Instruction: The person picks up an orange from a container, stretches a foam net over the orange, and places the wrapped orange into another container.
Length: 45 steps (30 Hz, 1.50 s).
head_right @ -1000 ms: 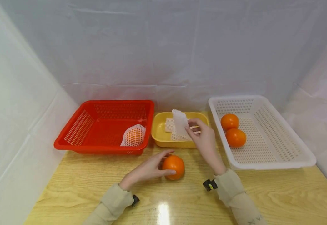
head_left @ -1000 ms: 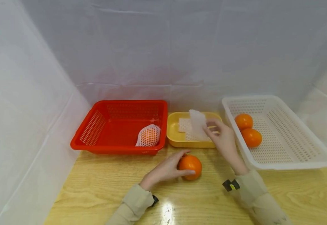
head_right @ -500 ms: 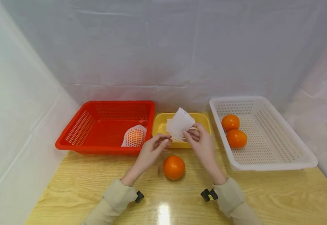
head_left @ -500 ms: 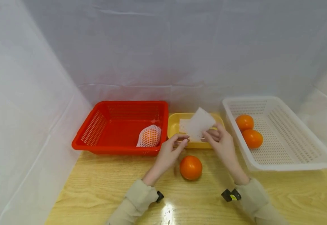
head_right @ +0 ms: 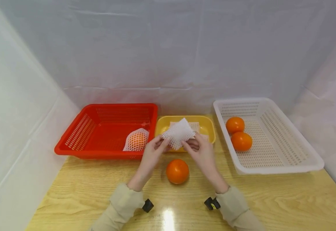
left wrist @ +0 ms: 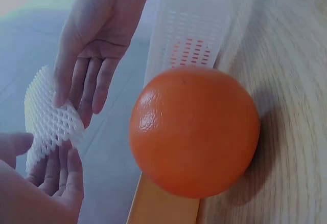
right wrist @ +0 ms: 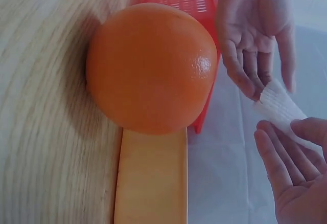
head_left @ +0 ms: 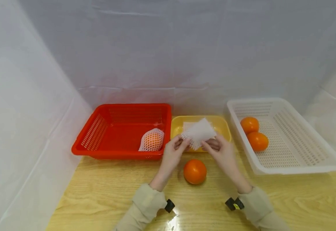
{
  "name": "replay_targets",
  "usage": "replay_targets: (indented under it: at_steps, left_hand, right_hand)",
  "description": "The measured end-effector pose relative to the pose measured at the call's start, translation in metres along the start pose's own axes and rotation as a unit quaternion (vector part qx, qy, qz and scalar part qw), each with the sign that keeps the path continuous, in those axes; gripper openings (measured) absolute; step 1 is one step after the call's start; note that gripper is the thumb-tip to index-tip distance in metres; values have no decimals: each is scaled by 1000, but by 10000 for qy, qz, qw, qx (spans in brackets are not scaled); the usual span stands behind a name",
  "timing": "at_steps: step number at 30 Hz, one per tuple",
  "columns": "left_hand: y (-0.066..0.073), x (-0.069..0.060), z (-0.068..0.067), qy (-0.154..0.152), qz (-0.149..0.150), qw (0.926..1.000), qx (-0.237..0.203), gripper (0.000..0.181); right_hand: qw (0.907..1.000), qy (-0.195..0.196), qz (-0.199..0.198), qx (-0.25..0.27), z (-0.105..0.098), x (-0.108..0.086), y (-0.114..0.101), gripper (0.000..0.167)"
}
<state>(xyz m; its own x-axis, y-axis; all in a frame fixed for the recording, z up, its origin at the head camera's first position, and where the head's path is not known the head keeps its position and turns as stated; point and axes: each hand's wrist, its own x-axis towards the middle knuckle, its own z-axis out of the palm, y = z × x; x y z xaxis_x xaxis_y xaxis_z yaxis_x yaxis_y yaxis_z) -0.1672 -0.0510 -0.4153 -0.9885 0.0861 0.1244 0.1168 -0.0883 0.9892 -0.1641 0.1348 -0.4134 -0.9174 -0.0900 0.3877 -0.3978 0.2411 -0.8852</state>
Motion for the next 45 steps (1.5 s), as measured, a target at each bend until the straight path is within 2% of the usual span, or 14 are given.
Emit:
replay_targets:
  at_steps: [5, 8, 12, 17, 22, 25, 30, 33, 37, 39, 40, 43, 45]
  left_hand:
    - [0, 0, -2, 271, -361, 9978, -495, 33]
    - [2, 0, -4, 252, -644, 9934, -918, 35]
    - [2, 0, -5, 165, -872, 9883, -1242, 37]
    - [2, 1, -5, 197, -1066, 9775, -1809, 38]
    - [2, 2, -5, 87, -1236, 9635, -2373, 29]
    - [2, 0, -4, -274, -1414, 9596, -2419, 27]
    - [2, -3, -1, -884, -1719, 9574, -2144, 31]
    - [1, -5, 0, -958, -1728, 9594, -2014, 32]
    - [-3, -5, 1, -870, -1608, 9613, -2063, 34]
    - [-3, -5, 0, -874, -1576, 9597, -2157, 38]
    - [-4, -6, 0, -901, -1572, 9582, -2213, 40]
    - [-4, -6, -1, -1067, -1643, 9512, -2385, 45]
    - [-4, -6, -1, -1204, -1758, 9446, -2497, 44]
  right_hand:
    - [9997, -120, -6, -230, 3, -1, 0, 28]
    - [9996, -209, 55, -201, 3, -1, 1, 30]
    - [9991, -374, 92, -164, 3, -1, 1, 32]
    - [9955, -841, 140, 424, 2, 0, 4, 35]
    - [9818, -1338, 366, 1295, -1, 1, 5, 33]
    - [9739, -1625, 615, 1461, -1, 0, 4, 39]
    - [9675, -1935, 1116, 1184, 1, -1, 3, 50]
    - [9648, -1870, 1440, 1155, 5, -1, 2, 51]
    - [9605, -1575, 1862, 1338, 7, -2, 1, 48]
    - [9537, -1456, 2044, 1658, 7, -3, 0, 44]
    - [9472, -1415, 2157, 1906, 6, -4, 0, 41]
    - [9191, -1408, 2426, 2765, 3, -4, 0, 29]
    - [9000, -1533, 2557, 3181, -1, -6, 0, 30]
